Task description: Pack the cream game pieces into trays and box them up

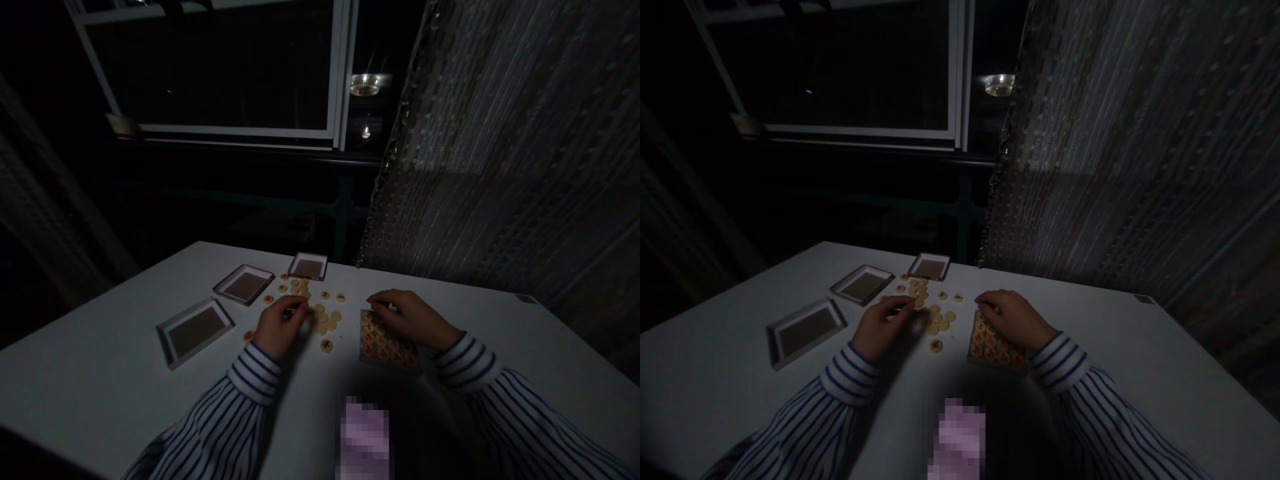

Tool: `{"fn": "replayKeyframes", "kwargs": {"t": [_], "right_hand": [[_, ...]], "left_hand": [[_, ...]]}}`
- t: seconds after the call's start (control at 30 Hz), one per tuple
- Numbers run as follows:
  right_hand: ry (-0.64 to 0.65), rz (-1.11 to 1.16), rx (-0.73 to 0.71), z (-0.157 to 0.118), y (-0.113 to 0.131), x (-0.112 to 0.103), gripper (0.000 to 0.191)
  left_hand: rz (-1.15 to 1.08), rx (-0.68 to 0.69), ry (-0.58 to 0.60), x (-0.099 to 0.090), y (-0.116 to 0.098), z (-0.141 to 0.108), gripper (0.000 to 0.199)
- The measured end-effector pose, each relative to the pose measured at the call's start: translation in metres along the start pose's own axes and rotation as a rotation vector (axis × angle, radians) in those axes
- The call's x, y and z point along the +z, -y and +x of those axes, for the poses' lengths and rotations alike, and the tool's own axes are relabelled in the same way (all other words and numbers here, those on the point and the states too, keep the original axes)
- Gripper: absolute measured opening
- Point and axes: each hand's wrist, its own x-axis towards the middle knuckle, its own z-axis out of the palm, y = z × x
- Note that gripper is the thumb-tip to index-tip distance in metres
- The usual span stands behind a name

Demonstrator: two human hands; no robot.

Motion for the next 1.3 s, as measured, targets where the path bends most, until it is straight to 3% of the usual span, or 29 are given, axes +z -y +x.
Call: {"fn": "replayKeyframes", "kwargs": {"t": [0.33,0.57,0.87,1.3], "right_hand": [[0.122,0.002,-0.055,0.047,0.028,0.016,0.028],[0.166,-0.058,-0.085,0.073,0.036,0.031,0.027],[0.202,-0.109,-0.124,0.102,0.043,0.057,0.026],[0.256,-0.155,-0.163,0.139,0.066,0.099,0.027]], "left_hand": [[0.175,-0.111,-0.066,-0.039,0.047,0.036,0.034],[0.340,-0.054,-0.031,-0.046,0.078,0.042,0.033],[0.640,0.029,0.033,-0.047,0.081,0.042,0.033],[0.774,0.004,0.090,-0.041,0.083,0.043,0.023]]}}
